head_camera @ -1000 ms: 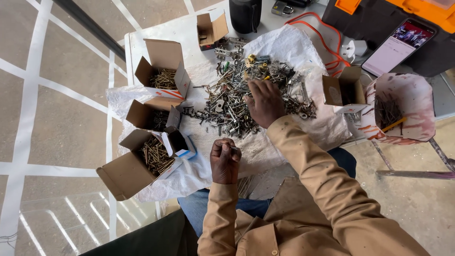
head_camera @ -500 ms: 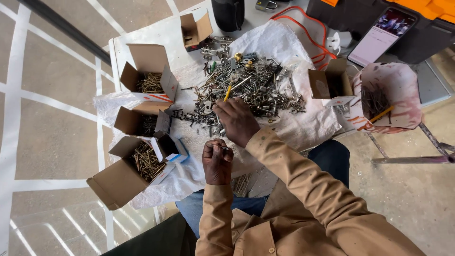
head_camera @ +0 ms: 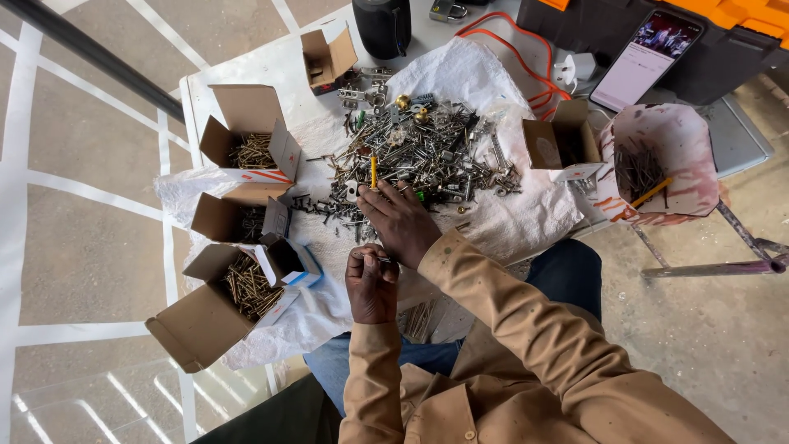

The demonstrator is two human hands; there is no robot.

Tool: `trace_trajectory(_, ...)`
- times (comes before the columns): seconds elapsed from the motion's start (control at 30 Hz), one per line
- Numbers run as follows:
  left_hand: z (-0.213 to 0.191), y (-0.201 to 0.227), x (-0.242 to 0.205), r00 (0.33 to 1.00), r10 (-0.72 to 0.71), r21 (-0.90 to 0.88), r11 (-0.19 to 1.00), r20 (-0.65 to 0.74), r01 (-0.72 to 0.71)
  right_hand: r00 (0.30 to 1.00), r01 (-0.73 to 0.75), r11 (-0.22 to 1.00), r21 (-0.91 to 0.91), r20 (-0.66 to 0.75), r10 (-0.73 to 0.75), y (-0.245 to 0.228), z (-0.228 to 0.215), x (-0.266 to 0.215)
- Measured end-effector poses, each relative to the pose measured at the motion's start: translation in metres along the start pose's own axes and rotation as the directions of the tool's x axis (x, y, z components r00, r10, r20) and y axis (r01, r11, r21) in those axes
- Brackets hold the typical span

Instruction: Sorting a mixed pile of screws, nails, and hardware into separate boxes

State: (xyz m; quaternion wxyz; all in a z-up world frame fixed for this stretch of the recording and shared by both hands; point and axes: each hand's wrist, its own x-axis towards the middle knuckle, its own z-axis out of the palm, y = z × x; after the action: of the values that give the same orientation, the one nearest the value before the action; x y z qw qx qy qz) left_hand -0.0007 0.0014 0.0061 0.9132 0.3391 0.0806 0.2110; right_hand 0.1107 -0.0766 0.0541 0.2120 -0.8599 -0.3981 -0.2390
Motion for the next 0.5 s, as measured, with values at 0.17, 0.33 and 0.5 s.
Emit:
trace_trajectory(0.17, -0.01, -0.002, 0.004, 0.999, 0.002, 0.006, 1.0, 0.035, -0.002, 0.996, 0.001, 1.0, 0.005, 0.088, -0.002, 0.003, 0.007, -0.007)
trace_trajectory(0.33, -0.002, 0.0, 0.002, 0.998, 0.02, -0.01, 1.0, 0.055, -0.02, 0.962, -0.042, 0.994, 0.098, 0.271, 0.014, -0.002, -0.027, -0.01)
trace_trajectory(0.5, -0.003, 0.0, 0.005, 0.999, 0.023, -0.013, 1.0, 0.041, -0.023, 0.997, 0.01, 0.905, 0.425, -0.07, 0.022, -0.025, -0.135, -0.01)
